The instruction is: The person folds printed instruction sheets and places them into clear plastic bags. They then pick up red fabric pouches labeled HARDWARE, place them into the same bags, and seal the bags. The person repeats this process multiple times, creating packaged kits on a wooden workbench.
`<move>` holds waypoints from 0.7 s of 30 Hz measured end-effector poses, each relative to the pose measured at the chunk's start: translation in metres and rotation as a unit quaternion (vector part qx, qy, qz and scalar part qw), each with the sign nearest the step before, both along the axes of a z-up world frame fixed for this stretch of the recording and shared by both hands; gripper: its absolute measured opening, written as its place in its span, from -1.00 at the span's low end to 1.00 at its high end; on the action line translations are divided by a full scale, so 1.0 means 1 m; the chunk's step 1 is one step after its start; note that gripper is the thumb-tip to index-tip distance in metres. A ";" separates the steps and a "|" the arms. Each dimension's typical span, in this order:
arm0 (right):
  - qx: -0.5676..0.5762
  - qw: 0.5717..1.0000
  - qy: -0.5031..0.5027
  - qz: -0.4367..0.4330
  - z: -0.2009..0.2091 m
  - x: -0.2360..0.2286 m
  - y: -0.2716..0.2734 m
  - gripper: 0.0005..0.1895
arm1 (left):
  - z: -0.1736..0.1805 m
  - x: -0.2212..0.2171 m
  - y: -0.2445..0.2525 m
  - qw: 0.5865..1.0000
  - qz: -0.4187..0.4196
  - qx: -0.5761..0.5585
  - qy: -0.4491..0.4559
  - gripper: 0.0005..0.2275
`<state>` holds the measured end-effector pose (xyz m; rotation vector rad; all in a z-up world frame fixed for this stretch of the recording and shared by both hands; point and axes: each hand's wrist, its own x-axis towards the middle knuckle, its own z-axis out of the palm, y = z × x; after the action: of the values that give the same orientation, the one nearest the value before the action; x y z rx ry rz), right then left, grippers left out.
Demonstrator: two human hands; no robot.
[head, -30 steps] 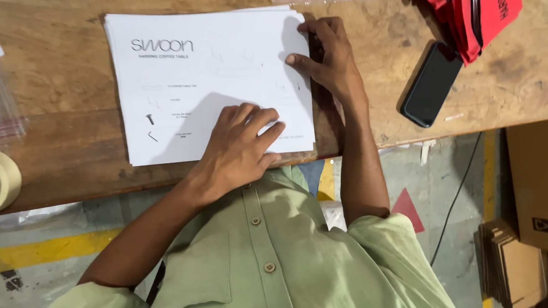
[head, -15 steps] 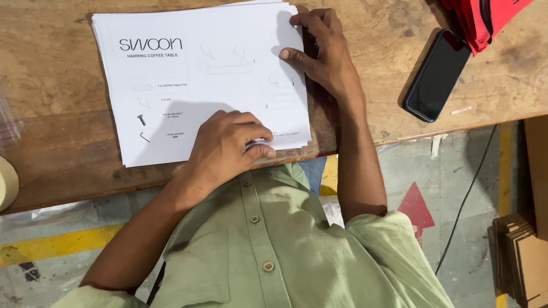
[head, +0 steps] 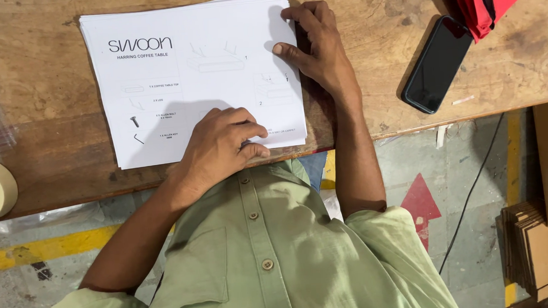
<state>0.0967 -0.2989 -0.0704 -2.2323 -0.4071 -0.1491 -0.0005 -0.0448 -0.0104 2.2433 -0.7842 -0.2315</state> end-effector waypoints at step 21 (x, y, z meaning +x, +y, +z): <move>0.345 0.902 0.240 -0.096 0.047 -0.087 0.050 -0.11 | -0.010 0.000 0.014 0.964 0.086 -0.245 0.056 -0.84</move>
<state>0.0101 -0.2485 -0.0236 -1.5226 0.1330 0.1399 -0.0007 -0.0307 -0.0200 1.7971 -0.5122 -0.0673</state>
